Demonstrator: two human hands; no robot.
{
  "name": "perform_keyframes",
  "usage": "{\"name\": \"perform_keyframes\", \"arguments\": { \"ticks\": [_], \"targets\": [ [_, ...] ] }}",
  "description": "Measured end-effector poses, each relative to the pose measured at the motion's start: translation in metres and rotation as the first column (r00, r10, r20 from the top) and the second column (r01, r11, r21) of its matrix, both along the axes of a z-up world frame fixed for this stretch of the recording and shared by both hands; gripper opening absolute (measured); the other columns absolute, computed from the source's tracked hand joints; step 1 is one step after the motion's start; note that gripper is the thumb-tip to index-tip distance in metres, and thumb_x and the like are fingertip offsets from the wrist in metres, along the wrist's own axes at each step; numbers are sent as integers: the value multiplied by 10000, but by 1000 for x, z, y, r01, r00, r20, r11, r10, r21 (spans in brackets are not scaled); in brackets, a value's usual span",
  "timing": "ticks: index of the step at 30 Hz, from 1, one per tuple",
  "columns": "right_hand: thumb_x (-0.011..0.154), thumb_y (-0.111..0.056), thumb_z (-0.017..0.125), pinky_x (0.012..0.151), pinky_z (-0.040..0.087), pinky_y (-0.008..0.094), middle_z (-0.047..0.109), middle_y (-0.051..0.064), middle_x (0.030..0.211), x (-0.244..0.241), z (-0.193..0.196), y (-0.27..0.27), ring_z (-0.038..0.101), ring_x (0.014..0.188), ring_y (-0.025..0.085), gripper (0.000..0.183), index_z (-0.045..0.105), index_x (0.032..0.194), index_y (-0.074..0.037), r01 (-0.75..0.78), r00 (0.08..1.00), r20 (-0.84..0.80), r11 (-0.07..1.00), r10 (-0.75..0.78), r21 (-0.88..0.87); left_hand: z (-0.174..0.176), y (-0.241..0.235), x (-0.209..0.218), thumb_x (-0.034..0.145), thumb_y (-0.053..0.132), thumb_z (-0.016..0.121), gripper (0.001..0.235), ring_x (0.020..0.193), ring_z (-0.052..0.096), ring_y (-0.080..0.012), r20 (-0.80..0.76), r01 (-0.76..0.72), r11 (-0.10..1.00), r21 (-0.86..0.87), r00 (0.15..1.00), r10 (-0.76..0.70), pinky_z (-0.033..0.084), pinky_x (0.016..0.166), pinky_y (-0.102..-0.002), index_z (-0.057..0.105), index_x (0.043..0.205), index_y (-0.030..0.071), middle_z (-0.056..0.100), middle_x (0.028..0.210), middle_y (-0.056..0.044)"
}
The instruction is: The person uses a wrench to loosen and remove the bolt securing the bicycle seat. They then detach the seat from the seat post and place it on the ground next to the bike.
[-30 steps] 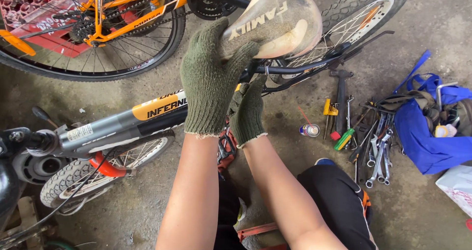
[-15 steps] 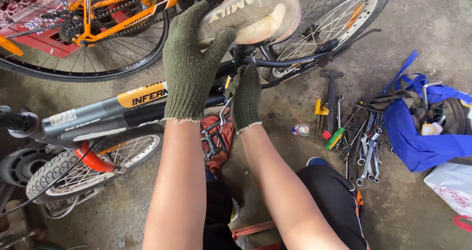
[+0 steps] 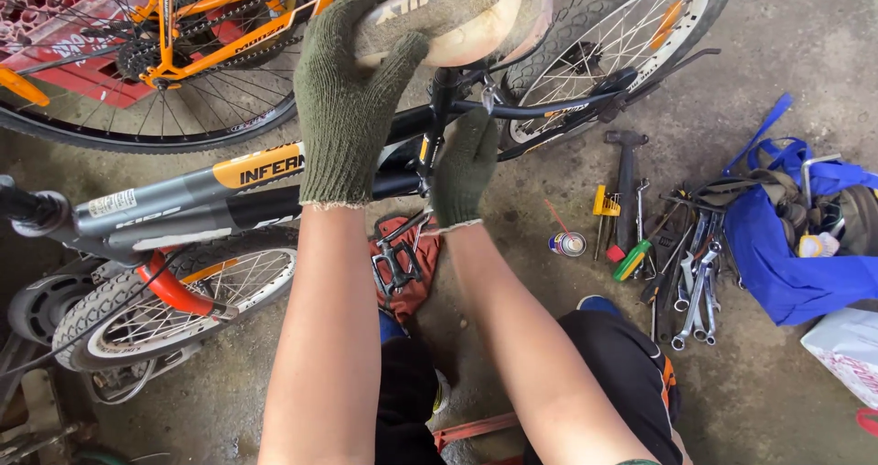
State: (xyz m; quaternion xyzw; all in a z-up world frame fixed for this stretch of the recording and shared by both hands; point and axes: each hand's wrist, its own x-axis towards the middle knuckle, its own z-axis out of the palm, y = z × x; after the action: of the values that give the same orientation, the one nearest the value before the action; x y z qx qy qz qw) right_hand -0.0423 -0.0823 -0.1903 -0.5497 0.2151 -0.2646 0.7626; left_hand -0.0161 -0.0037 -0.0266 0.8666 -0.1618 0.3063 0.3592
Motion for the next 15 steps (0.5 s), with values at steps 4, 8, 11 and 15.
{"name": "perform_keyframes", "arguments": {
  "ticks": [4,8,11,15],
  "targets": [
    [1054,-358,454,609,411,271,548,-16,739,4,-25,-26,464,665,88,330,568,898,-91,68,997,33,997,-67,-39,-1,7,9,920,223,903,492,987,768,-273,0,25,1000,5,1000,-25,660,853,-343,617,1263,16,713,1150,-184],
    [1030,-394,472,539,372,285,529,-7,682,-6,-30,-36,437,585,99,375,599,930,-55,44,988,-155,985,-17,169,-1,9,22,974,224,845,410,932,774,-249,24,42,999,-21,999,-42,695,787,-297,608,1230,9,693,1113,-170],
    [1021,-388,500,436,319,260,484,-35,606,-15,-13,-31,411,493,72,327,607,945,-89,-51,979,-179,966,99,253,-4,13,33,1000,239,796,346,928,764,-242,26,20,999,-29,999,-19,690,788,-294,613,1191,15,681,1094,-164],
    [1032,-310,514,643,394,267,588,8,792,-17,-27,-23,441,706,100,330,687,1055,-29,-112,972,-198,991,125,77,-3,11,47,1095,406,429,449,820,654,-160,-43,39,984,-175,998,-47,576,693,-277,669,1113,27,687,922,-94]
  ]
}}
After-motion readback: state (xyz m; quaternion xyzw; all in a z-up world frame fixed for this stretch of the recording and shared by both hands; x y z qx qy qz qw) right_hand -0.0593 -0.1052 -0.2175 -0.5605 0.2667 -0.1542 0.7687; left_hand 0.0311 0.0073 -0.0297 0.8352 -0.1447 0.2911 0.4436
